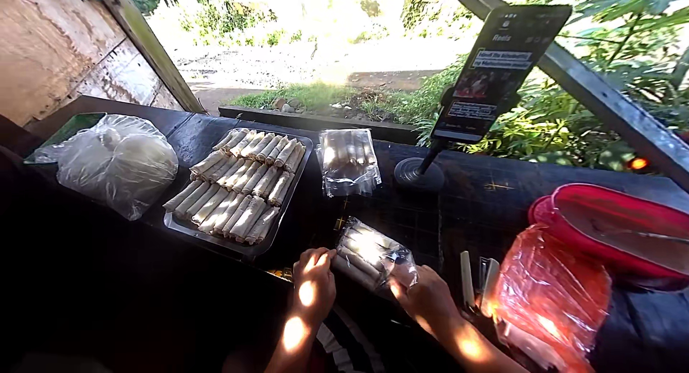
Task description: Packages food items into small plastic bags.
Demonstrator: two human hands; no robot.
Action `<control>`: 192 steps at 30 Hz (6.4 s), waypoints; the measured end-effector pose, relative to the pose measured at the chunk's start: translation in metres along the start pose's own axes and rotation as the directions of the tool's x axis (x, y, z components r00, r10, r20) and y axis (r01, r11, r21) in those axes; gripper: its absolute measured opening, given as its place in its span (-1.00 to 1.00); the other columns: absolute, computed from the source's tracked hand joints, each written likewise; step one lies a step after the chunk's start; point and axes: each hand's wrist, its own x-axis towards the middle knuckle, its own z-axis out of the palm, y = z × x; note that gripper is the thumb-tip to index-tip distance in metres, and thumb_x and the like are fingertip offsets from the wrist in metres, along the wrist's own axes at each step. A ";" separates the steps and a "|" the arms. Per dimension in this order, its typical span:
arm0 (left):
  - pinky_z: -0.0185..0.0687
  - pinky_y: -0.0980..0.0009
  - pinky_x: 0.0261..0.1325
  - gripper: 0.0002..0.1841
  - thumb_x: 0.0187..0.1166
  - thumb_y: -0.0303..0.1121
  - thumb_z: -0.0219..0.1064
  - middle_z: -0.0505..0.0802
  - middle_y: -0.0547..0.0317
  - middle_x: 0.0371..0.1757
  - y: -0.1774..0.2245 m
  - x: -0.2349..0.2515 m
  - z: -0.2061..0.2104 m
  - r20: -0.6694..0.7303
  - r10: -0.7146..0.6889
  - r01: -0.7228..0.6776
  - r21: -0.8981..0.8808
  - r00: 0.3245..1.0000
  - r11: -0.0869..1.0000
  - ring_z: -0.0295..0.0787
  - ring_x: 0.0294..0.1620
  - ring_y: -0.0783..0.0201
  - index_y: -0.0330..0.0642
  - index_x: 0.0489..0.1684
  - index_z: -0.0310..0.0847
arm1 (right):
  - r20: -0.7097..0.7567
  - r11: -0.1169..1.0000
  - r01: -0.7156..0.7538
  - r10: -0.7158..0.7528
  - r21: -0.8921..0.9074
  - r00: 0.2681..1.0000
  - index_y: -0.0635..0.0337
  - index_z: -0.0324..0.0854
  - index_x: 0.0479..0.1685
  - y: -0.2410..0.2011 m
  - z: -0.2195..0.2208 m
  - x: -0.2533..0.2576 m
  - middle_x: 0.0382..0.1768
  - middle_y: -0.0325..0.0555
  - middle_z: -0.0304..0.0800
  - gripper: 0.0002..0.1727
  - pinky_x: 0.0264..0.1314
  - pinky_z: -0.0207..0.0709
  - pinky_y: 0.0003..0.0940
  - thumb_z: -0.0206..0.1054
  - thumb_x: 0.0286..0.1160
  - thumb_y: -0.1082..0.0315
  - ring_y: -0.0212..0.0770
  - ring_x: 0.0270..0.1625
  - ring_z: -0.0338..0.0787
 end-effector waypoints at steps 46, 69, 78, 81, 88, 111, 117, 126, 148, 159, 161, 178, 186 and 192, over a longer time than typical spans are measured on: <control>0.42 -0.12 0.55 -0.52 0.42 -0.59 0.25 0.82 0.21 0.42 0.000 -0.015 0.033 -0.047 0.453 -0.388 0.442 0.890 0.809 0.67 0.55 0.13 0.10 0.25 0.83 | -0.033 0.951 0.304 -0.306 -0.064 0.951 -0.07 0.93 -0.20 0.015 0.009 -0.005 -0.46 -0.13 0.85 -0.65 -0.51 0.51 -0.24 0.14 0.43 0.28 -0.11 -0.51 0.76; 0.62 0.19 0.10 -0.47 0.51 0.18 0.24 0.87 0.01 -0.12 0.063 -0.039 0.056 -0.352 0.400 -0.358 0.179 0.846 0.916 0.80 -0.08 0.08 -0.15 -0.11 0.78 | -0.081 0.995 -0.098 0.100 0.025 0.992 0.40 0.74 -0.03 0.025 -0.029 0.002 -0.06 0.29 0.83 -0.50 -0.06 0.70 0.14 0.45 0.25 0.09 0.29 -0.07 0.85; 0.64 0.39 -0.30 -0.86 0.42 -0.46 0.26 0.79 0.18 -0.42 0.049 -0.052 0.033 -0.369 0.378 -0.288 0.278 0.849 0.917 0.75 -0.36 0.20 -0.09 -0.45 0.74 | -0.063 0.970 0.244 -0.243 0.010 0.968 0.13 0.70 -0.58 -0.001 -0.023 -0.005 -0.27 -0.06 0.88 -0.74 -0.06 0.74 -0.20 0.19 0.36 0.28 -0.02 -0.04 0.89; 0.76 0.36 -0.30 -0.87 0.27 -0.50 0.29 0.84 0.05 -0.34 0.039 -0.065 0.032 -0.314 0.312 -0.240 0.246 0.897 0.939 0.84 -0.35 0.14 -0.22 -0.36 0.77 | -0.003 0.963 0.253 -0.254 0.088 0.967 0.10 0.75 -0.15 -0.007 -0.012 -0.006 -0.05 -0.04 0.87 -0.67 0.23 0.67 -0.09 0.31 0.44 0.03 0.04 0.16 0.84; 0.77 0.46 -0.18 -0.81 0.25 -0.56 0.35 0.81 -0.05 -0.22 0.037 -0.074 0.045 -0.341 0.271 -0.242 0.126 0.900 0.962 0.85 -0.30 0.15 -0.27 -0.19 0.74 | -0.039 0.936 0.351 -0.350 0.032 0.936 0.17 0.78 -0.27 -0.012 0.015 0.019 -0.21 0.06 0.87 -0.70 -0.16 0.63 0.00 0.40 0.14 0.14 0.13 -0.08 0.87; 0.66 0.21 0.02 -0.85 0.40 -0.37 0.39 0.94 0.11 0.00 0.032 -0.015 0.055 -0.263 0.392 -0.264 0.415 0.881 0.871 0.86 0.12 0.08 -0.06 -0.19 0.86 | -0.133 0.987 0.114 -0.098 0.116 0.986 0.16 0.68 -0.33 -0.005 -0.005 -0.027 -0.35 -0.06 0.78 -0.82 -0.21 0.69 -0.39 0.17 0.21 0.41 -0.13 -0.27 0.82; 0.62 0.08 0.09 -0.74 0.16 -0.23 0.55 0.94 0.12 -0.01 0.046 -0.014 0.060 -0.241 0.409 -0.282 0.429 0.880 0.858 0.86 0.11 0.05 -0.05 -0.19 0.86 | -0.133 0.982 0.081 -0.059 0.169 0.989 0.18 0.69 -0.35 -0.003 -0.005 -0.029 -0.37 -0.07 0.76 -0.84 -0.19 0.67 -0.50 0.19 0.21 0.46 -0.19 -0.31 0.79; 0.61 0.17 0.05 -0.84 0.25 -0.43 0.49 0.91 0.17 -0.10 0.049 0.004 0.060 -0.165 0.431 -0.344 0.387 0.887 0.855 0.84 0.03 0.12 -0.02 -0.25 0.84 | -0.122 0.971 0.137 -0.114 0.196 0.986 0.14 0.65 -0.43 -0.002 -0.005 -0.024 -0.43 -0.13 0.73 -0.87 -0.25 0.66 -0.49 0.18 0.27 0.46 -0.22 -0.36 0.77; 0.40 0.10 0.57 -0.50 0.70 -0.06 0.04 0.77 0.17 0.50 0.028 -0.013 0.064 -0.019 0.542 -0.466 0.486 0.840 0.739 0.67 0.54 0.14 -0.11 0.35 0.76 | -0.026 0.995 0.082 -0.081 0.050 0.996 0.17 0.66 0.43 0.010 0.003 -0.029 0.48 -0.07 0.73 -0.41 0.55 0.43 0.11 0.17 0.36 0.22 0.09 0.59 0.61; 0.42 0.23 0.59 -0.50 0.73 -0.13 0.00 0.80 0.14 0.46 0.026 -0.009 0.066 -0.037 0.588 -0.501 0.481 0.808 0.719 0.70 0.51 0.20 -0.20 0.34 0.76 | -0.024 0.995 0.065 -0.067 -0.072 0.997 0.18 0.75 0.34 0.007 0.005 -0.028 0.44 -0.13 0.77 -0.46 0.41 0.51 0.28 0.19 0.32 0.30 0.07 0.50 0.72; 0.47 0.14 0.57 -0.55 0.67 -0.20 0.09 0.81 0.10 0.44 0.029 -0.013 0.064 -0.061 0.558 -0.484 0.427 0.827 0.764 0.73 0.49 0.12 -0.18 0.35 0.76 | -0.013 0.998 0.066 -0.067 -0.024 0.998 0.18 0.72 0.38 0.008 0.001 -0.029 0.45 -0.09 0.76 -0.42 0.39 0.53 0.29 0.26 0.24 0.42 0.14 0.49 0.72; 0.50 0.09 0.54 -0.68 0.52 -0.51 0.25 0.90 0.06 0.23 -0.001 -0.078 0.044 -0.083 0.619 -0.580 0.272 0.781 0.768 0.76 0.41 0.05 -0.06 0.13 0.83 | 0.029 0.968 0.252 -0.252 0.012 0.967 0.07 0.82 0.14 0.022 -0.017 -0.053 0.34 -0.04 0.82 -0.62 0.41 0.61 0.06 0.23 0.41 0.40 0.11 0.40 0.78; 0.58 0.34 0.42 -0.76 0.63 -0.48 0.22 0.94 0.14 0.11 -0.029 -0.061 0.036 -0.120 0.771 -0.728 0.263 0.626 0.633 0.82 0.28 0.20 -0.06 0.03 0.82 | 0.201 0.972 0.209 -0.226 0.103 0.953 0.19 0.78 0.24 0.019 -0.035 -0.047 0.25 0.01 0.87 -0.50 0.48 0.47 0.34 0.41 0.44 0.05 0.23 0.41 0.76; 0.52 0.46 0.36 -0.79 0.68 -0.39 0.23 0.95 0.35 -0.08 -0.017 -0.048 0.029 -0.267 0.700 -0.690 0.147 0.662 0.709 0.79 0.18 0.35 0.07 -0.19 0.83 | 0.195 0.969 0.239 -0.246 0.058 0.949 0.15 0.78 0.21 0.011 -0.037 -0.030 0.03 0.01 0.90 -0.39 0.49 0.46 0.30 0.56 0.19 -0.04 0.19 0.24 0.84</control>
